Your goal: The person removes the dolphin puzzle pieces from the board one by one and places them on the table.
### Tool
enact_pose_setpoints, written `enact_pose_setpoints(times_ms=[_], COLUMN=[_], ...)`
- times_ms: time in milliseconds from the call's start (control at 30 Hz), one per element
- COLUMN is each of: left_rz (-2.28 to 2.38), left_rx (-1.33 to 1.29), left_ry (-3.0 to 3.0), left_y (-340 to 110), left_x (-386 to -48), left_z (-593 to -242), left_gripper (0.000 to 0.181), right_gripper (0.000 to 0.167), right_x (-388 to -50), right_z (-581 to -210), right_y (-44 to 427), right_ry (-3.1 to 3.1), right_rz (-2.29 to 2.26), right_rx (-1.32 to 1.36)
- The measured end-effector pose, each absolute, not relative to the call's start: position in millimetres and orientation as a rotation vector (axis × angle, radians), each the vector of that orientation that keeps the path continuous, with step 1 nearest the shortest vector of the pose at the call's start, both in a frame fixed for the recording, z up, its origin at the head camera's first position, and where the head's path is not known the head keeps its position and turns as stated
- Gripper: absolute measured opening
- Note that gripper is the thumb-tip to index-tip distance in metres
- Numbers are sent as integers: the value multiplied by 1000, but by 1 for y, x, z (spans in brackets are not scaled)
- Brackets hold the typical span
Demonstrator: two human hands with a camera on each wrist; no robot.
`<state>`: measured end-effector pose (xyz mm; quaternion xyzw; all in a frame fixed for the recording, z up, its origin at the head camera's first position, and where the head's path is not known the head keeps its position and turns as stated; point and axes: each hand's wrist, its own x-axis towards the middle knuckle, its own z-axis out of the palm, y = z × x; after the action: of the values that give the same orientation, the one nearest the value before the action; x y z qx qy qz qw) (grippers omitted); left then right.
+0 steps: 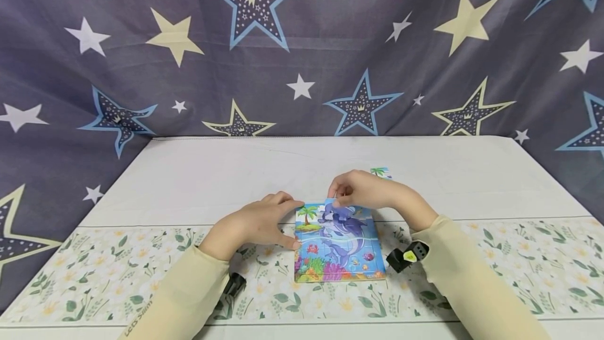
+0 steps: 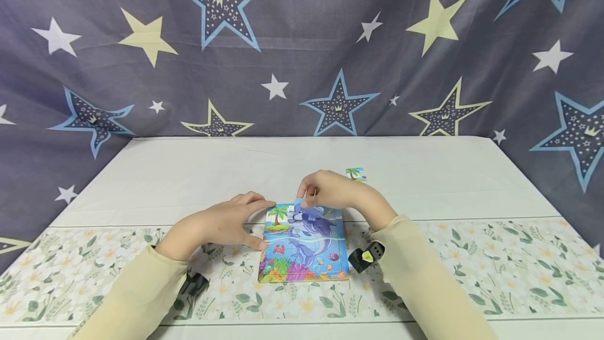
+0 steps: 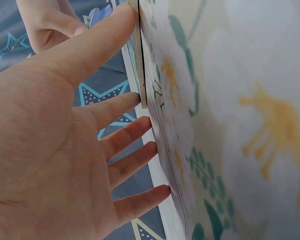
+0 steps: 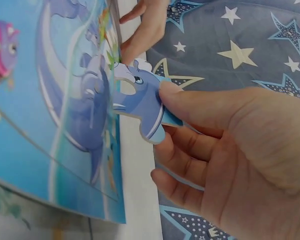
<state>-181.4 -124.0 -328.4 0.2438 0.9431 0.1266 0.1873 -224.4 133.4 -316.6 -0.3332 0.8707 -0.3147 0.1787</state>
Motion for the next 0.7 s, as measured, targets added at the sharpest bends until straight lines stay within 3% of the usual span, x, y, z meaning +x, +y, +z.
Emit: enact_pose_setpoints(times_ms=[700], left_rz=[372], left_rx=[690], left_ry=[2641], left_y=[-125], left_x=[-180], left_z=[-327], left_gripper=[87], right_gripper=[8], right_x=[-246], right_z=[-318], right_y=[168], right_ry=[2802], right_rz=[-1109], right_rx=[-693])
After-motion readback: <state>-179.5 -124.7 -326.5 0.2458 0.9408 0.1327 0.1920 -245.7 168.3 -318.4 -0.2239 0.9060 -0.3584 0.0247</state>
